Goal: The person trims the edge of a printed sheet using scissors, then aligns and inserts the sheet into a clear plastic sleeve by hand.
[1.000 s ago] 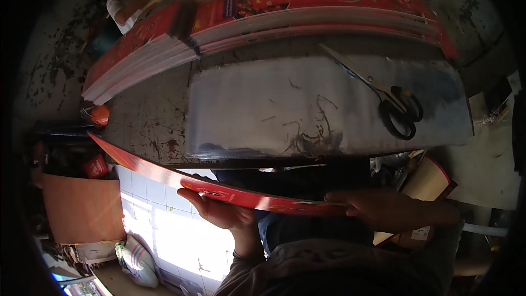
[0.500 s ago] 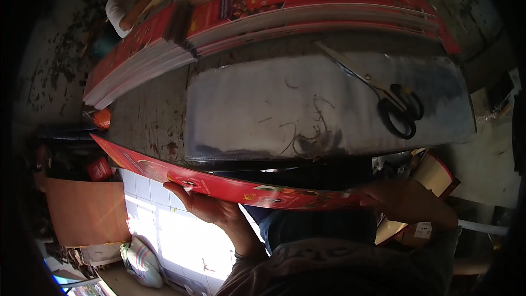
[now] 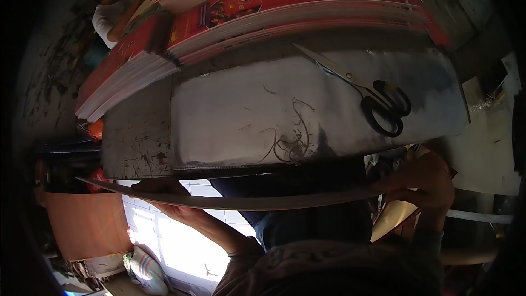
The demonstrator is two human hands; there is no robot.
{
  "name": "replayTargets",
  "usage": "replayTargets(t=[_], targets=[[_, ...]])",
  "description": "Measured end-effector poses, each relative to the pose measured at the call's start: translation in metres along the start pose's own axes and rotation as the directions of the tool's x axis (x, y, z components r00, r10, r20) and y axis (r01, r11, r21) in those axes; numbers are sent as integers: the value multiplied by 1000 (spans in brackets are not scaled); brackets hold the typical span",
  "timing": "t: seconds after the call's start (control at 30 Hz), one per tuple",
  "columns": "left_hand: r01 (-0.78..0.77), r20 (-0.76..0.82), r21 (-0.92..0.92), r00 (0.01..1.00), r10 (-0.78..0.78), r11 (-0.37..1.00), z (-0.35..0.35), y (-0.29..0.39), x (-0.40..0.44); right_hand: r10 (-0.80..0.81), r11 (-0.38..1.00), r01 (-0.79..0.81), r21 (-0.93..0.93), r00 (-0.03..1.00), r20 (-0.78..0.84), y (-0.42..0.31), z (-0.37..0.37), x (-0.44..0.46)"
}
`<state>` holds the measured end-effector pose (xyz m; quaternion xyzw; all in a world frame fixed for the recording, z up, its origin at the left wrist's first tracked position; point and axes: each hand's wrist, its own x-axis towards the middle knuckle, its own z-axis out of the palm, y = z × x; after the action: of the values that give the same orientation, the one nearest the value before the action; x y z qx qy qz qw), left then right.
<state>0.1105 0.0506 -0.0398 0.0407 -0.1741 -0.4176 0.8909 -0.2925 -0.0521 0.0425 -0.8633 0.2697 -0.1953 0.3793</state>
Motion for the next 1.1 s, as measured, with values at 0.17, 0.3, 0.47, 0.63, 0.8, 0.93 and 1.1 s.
replayTargets(t=[0.17, 0.3, 0.47, 0.63, 0.8, 0.93, 1.1], targets=[[148, 166, -359, 982, -93, 922, -5, 4, -4, -47, 998, 49, 41, 998, -44, -3, 8, -1], [225, 235, -489, 964, -121, 843, -10, 6, -8, -72, 995, 75, 60, 996, -52, -4, 9, 0], [272, 285, -565, 950, -125, 779, -16, 9, -10, -33, 992, 40, 122, 998, -55, -5, 7, 2], [275, 262, -569, 954, -147, 775, 1, -2, -12, 61, 953, -33, 302, 995, -81, 3, 2, 4], [328, 266, -519, 940, -216, 789, -10, 11, -13, -172, 901, 214, 378, 975, -142, 17, 6, 4], [325, 299, -528, 936, -186, 785, -14, 12, -13, -208, 911, 237, 338, 971, -122, 13, 4, 8], [332, 338, -520, 926, -167, 787, -22, 17, -13, -169, 913, 207, 352, 976, -136, 10, 9, 9]])
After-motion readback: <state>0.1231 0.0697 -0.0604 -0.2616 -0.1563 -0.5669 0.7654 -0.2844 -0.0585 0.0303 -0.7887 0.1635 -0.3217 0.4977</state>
